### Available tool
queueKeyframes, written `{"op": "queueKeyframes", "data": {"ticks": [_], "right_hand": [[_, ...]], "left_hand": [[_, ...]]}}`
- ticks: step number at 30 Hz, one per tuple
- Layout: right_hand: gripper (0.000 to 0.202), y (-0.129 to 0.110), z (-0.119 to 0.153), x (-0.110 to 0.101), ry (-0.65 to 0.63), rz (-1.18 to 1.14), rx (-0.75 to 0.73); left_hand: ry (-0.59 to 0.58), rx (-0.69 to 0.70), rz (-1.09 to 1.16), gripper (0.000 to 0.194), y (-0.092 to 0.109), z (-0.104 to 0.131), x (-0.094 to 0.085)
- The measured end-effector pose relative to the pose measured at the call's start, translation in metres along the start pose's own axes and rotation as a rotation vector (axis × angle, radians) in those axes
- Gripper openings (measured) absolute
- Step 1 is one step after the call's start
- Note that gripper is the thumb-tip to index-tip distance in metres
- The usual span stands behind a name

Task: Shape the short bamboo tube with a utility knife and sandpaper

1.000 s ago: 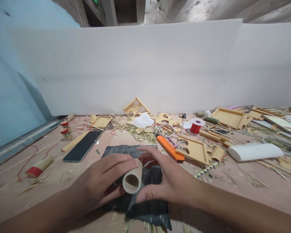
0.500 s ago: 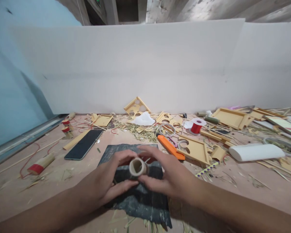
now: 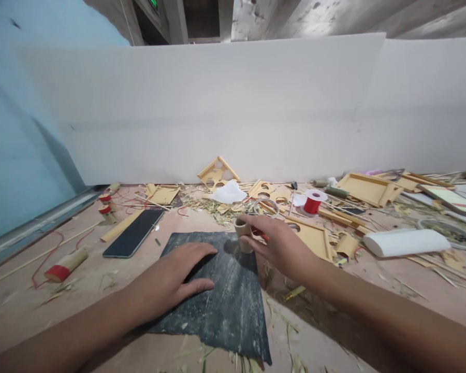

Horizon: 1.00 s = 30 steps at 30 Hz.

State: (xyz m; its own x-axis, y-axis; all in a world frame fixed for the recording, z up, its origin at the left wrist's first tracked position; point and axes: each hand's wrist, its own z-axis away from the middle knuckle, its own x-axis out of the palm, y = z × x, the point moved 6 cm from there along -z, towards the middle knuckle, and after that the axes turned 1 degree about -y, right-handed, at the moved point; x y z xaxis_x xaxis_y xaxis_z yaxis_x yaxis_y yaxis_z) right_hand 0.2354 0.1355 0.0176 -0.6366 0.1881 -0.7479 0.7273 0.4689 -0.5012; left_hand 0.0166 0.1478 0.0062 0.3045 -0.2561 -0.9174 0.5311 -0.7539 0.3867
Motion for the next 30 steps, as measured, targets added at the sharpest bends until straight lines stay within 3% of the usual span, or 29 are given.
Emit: {"op": "queueKeyframes", "data": {"ticks": [5, 9, 13, 15, 19, 24, 30], "right_hand": [[0.059, 0.005, -0.001, -0.012, 0.104, -0.164, 0.085], [0.046, -0.006, 0.001, -0.019, 0.191, -0.226, 0.040], [0.029, -0.009, 0.000, -0.003, 0.020, -0.141, 0.026], [0.024, -0.005, -0.001, -0.002, -0.006, -0.140, 0.056], [0.031, 0.000, -0.002, -0.019, 0.179, -0.192, 0.071], [0.032, 0.000, -0.003, -0.022, 0.202, -0.136, 0.062], [0.031, 0.006, -0.005, -0.019, 0.195, -0.123, 0.105]], "left_hand": [[0.002, 0.006, -0.024, 0.043, 0.001, 0.000, 0.000], [0.007, 0.015, -0.019, 0.043, 0.002, -0.001, 0.000], [0.006, 0.009, -0.008, 0.044, 0.001, -0.001, 0.001], [0.008, 0.002, 0.006, 0.045, 0.000, 0.000, 0.001], [0.054, -0.031, 0.015, 0.042, -0.005, -0.004, -0.005], [0.004, -0.165, -0.111, 0.034, -0.025, -0.034, -0.025], [-0.283, -0.227, -0.209, 0.050, -0.031, -0.087, -0.030]]}}
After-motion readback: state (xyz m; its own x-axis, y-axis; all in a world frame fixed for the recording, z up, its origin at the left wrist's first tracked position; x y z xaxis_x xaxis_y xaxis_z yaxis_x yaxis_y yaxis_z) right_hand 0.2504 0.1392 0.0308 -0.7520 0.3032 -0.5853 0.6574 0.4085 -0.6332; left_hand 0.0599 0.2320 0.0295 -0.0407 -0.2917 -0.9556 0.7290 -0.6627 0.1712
